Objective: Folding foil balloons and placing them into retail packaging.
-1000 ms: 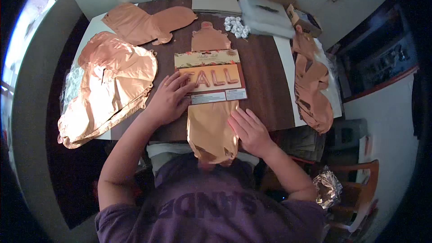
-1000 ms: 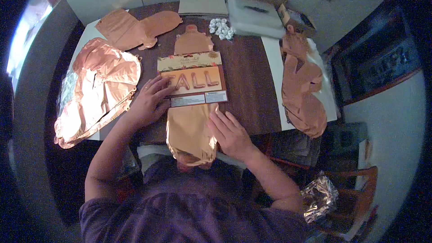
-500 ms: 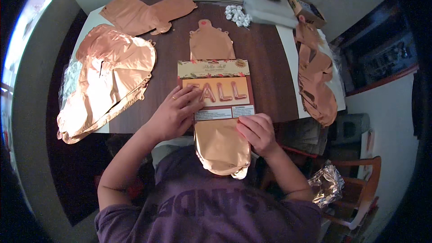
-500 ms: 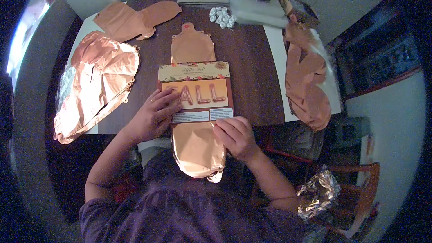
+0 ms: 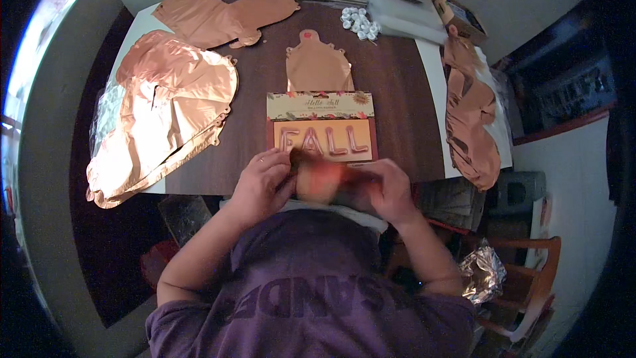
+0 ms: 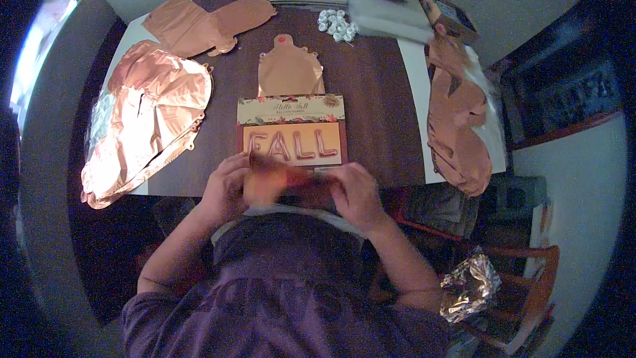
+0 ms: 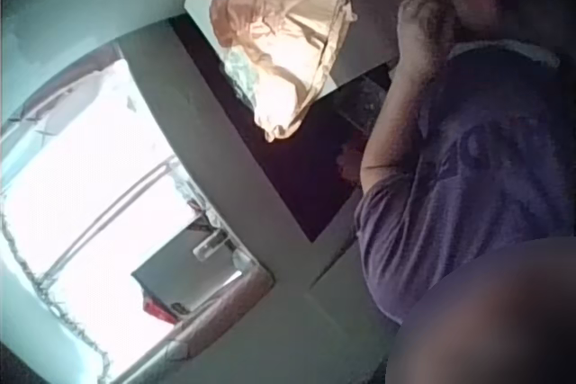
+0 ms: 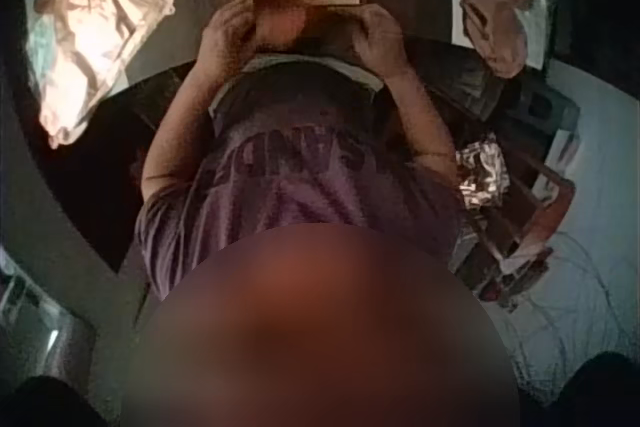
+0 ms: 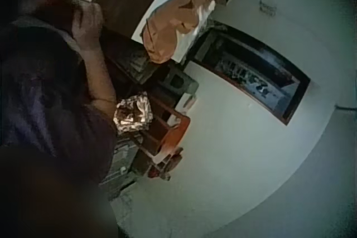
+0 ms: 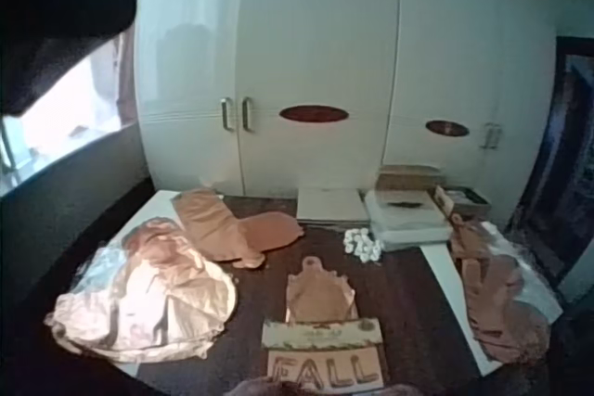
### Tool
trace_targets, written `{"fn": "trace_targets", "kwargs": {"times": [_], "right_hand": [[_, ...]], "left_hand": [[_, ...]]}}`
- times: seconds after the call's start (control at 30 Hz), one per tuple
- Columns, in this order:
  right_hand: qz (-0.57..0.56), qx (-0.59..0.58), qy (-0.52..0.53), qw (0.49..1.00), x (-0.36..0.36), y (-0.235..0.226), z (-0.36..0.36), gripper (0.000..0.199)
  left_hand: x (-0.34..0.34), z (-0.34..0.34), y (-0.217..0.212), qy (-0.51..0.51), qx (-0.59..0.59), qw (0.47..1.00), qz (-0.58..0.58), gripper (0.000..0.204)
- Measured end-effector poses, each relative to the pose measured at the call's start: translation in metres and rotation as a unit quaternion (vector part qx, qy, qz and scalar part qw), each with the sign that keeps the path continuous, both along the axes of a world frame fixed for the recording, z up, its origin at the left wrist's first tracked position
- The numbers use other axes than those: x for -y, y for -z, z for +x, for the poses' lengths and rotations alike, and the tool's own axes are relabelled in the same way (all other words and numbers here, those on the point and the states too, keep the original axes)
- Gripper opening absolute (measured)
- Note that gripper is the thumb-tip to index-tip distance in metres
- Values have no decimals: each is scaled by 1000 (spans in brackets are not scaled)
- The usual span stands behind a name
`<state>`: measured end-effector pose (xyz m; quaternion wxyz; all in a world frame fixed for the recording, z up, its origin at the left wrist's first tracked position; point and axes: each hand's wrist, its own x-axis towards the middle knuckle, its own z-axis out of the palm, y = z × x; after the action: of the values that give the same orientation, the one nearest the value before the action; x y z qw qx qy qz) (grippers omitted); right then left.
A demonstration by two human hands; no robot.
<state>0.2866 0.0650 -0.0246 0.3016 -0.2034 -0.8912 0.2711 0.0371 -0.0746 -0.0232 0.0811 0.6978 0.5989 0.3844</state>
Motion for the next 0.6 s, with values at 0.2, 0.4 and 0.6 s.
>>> {"fn": "trace_targets", "kwargs": {"times": [0.2, 0.4, 0.6], "right_hand": [[12, 81, 143, 986, -7, -8, -33, 43], [90, 156, 122, 976, -5, -9, -40, 66], [7, 237, 90, 967, -36, -44, -40, 73]], "left_hand": [[-3, 11, -3, -129, 134, 983, -5, 52], [-15, 23, -27, 20, -182, 983, 32, 57], [-30, 35, -6, 88, -262, 955, -108, 87]]}}
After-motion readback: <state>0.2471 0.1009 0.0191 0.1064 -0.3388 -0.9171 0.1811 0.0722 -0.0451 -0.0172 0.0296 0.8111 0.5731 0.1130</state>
